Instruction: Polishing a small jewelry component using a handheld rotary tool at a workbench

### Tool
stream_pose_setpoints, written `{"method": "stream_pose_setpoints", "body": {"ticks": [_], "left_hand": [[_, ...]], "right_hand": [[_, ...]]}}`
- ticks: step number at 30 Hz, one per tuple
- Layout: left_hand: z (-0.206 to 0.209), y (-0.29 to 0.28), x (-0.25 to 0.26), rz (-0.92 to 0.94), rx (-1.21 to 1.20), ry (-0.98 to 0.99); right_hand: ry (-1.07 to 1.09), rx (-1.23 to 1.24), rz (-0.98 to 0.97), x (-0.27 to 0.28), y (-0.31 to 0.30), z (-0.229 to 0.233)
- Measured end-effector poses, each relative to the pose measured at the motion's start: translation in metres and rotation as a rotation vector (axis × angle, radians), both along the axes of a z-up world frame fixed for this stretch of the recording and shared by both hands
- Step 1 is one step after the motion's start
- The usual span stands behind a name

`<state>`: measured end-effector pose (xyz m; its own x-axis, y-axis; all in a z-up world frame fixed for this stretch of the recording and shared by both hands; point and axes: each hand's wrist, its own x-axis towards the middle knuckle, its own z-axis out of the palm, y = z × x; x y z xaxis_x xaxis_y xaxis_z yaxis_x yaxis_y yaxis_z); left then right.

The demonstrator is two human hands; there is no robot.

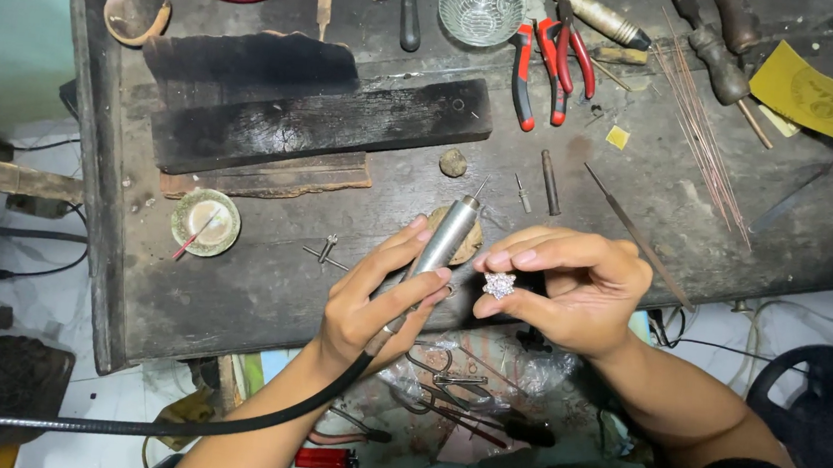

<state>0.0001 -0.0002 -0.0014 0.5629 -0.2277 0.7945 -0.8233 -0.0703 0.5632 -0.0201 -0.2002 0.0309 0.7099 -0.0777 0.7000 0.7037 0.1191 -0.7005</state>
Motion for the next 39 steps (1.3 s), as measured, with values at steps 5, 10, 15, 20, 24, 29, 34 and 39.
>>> {"method": "stream_pose_setpoints", "body": {"ticks": [5,10,15,20,24,29,34,39], "left_hand": [[0.0002,0.0004,-0.0002,-0.005,0.005,0.01],[-0.0014,0.0004,-0.0009,-0.002,0.009,0.018],[-0.001,0.0009,-0.0007,0.0,0.013,0.017],[-0.0005,0.0014,-0.0005,-0.003,0.012,0.019],[-0.0001,0.0013,-0.0004,-0.012,0.002,0.035],[0.0028,0.002,0.0001,-0.026,0.001,0.051],[0.0057,0.0015,0.0,-0.029,0.0,0.049],[0.0075,0.0009,-0.0005,-0.02,0.005,0.054]], "right_hand": [[-0.005,-0.008,-0.01,0.0001,0.0008,0.0027],[0.0,-0.016,-0.011,0.0009,-0.0002,0.0019],[-0.001,-0.007,-0.014,0.0008,0.0003,0.0014],[0.01,-0.005,-0.018,0.001,0.0012,0.0004],[0.014,-0.012,-0.025,0.0022,0.0011,-0.0018],[0.021,-0.005,-0.027,0.0029,0.0005,-0.0019],[0.037,-0.008,-0.044,0.0021,0.0017,-0.0032],[0.044,-0.016,-0.044,0.0033,0.0021,-0.0027]]}}
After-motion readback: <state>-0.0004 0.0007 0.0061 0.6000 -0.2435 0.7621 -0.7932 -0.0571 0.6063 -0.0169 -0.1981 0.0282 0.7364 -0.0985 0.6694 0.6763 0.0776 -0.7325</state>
